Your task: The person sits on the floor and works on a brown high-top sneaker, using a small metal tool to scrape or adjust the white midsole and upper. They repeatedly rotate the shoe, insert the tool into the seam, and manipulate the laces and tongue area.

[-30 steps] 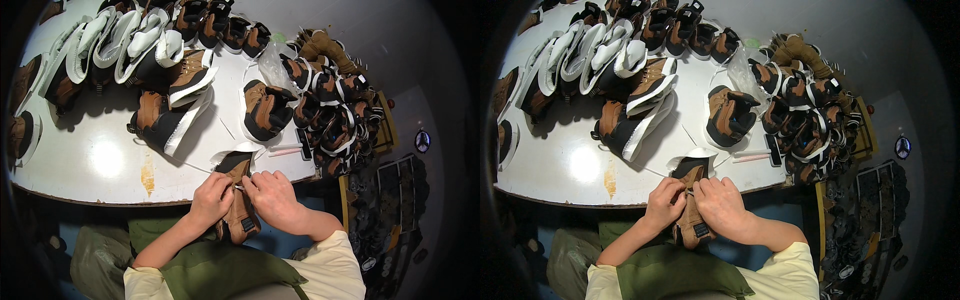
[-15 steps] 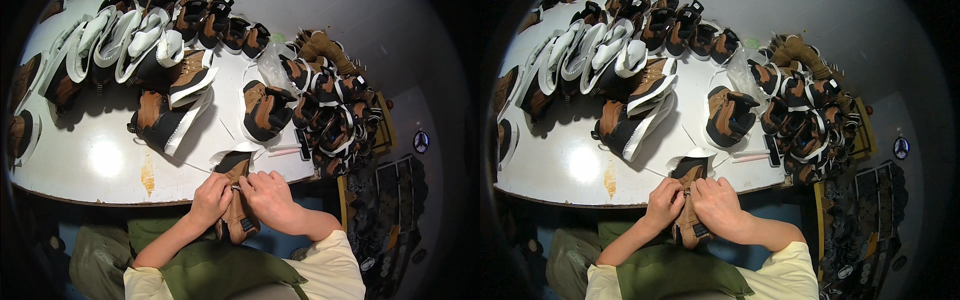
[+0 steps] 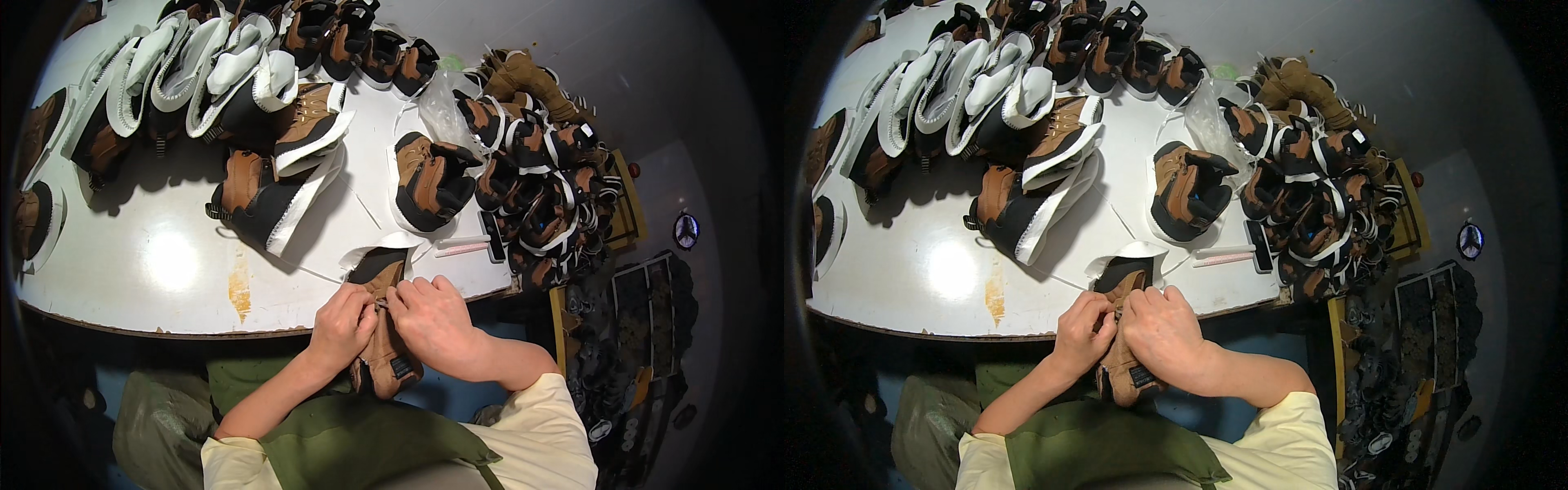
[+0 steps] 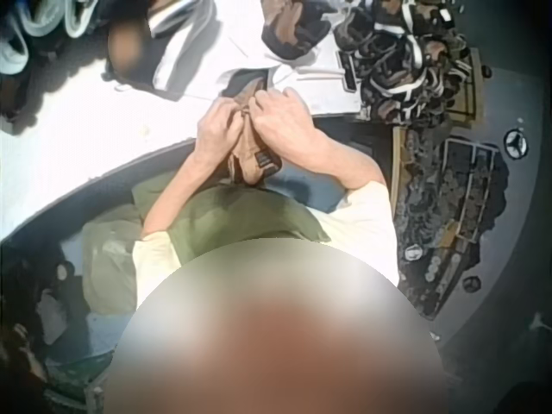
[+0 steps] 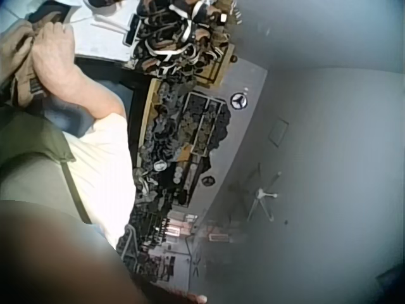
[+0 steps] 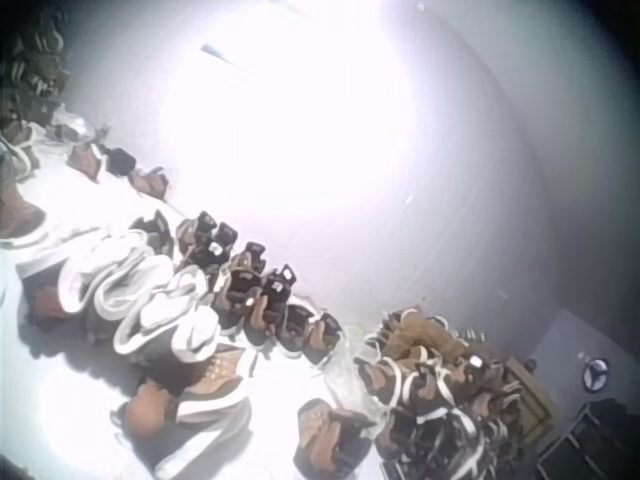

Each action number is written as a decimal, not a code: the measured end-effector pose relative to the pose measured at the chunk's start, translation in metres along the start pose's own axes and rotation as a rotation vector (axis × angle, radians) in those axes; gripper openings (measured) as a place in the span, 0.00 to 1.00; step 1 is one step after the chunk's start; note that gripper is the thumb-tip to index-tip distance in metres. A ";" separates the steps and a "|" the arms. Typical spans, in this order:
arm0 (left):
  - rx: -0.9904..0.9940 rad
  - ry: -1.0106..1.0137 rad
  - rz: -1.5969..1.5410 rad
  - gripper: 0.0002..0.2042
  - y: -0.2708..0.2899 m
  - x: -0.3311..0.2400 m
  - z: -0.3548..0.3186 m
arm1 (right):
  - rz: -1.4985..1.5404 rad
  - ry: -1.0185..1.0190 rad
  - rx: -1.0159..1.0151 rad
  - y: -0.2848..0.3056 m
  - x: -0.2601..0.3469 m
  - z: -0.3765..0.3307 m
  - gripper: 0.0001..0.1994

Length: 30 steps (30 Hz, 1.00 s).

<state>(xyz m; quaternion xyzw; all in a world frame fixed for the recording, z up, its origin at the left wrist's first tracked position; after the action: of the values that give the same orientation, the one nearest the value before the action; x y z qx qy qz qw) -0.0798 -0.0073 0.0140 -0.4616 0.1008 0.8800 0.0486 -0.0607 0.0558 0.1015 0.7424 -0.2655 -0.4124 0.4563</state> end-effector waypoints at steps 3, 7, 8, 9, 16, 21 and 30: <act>0.000 -0.004 0.009 0.08 -0.001 0.001 -0.001 | -0.006 0.000 0.003 0.000 0.000 0.000 0.15; 0.007 -0.006 0.013 0.08 -0.001 0.001 -0.001 | 0.007 0.006 0.016 0.000 -0.001 0.002 0.16; 0.008 -0.005 0.012 0.08 -0.001 0.002 -0.001 | 0.009 0.008 0.023 -0.001 -0.001 0.002 0.16; 0.010 -0.004 0.010 0.08 -0.002 0.002 -0.001 | 0.009 0.009 0.023 0.000 -0.001 0.003 0.16; 0.007 -0.006 0.008 0.08 -0.001 0.002 -0.002 | 0.023 0.021 0.021 0.001 -0.002 0.002 0.16; 0.011 -0.009 0.011 0.08 -0.001 0.002 -0.002 | 0.030 0.024 0.032 0.000 -0.002 0.003 0.16; 0.011 -0.004 0.004 0.08 0.000 0.002 -0.002 | 0.035 0.037 0.037 0.001 -0.002 0.003 0.15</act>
<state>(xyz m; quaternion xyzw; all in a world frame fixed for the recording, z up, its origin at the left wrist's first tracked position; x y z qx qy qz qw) -0.0789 -0.0074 0.0116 -0.4595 0.1065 0.8804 0.0495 -0.0645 0.0555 0.1029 0.7534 -0.2777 -0.3855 0.4546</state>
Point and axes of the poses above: each hand's wrist, its own z-axis towards the middle knuckle, its own y-axis out of the back of the hand, x = y × z, the point moved 8 cm from there along z, towards the middle knuckle, and after that the axes turned 8 degrees about x, right-handed, at the moved point
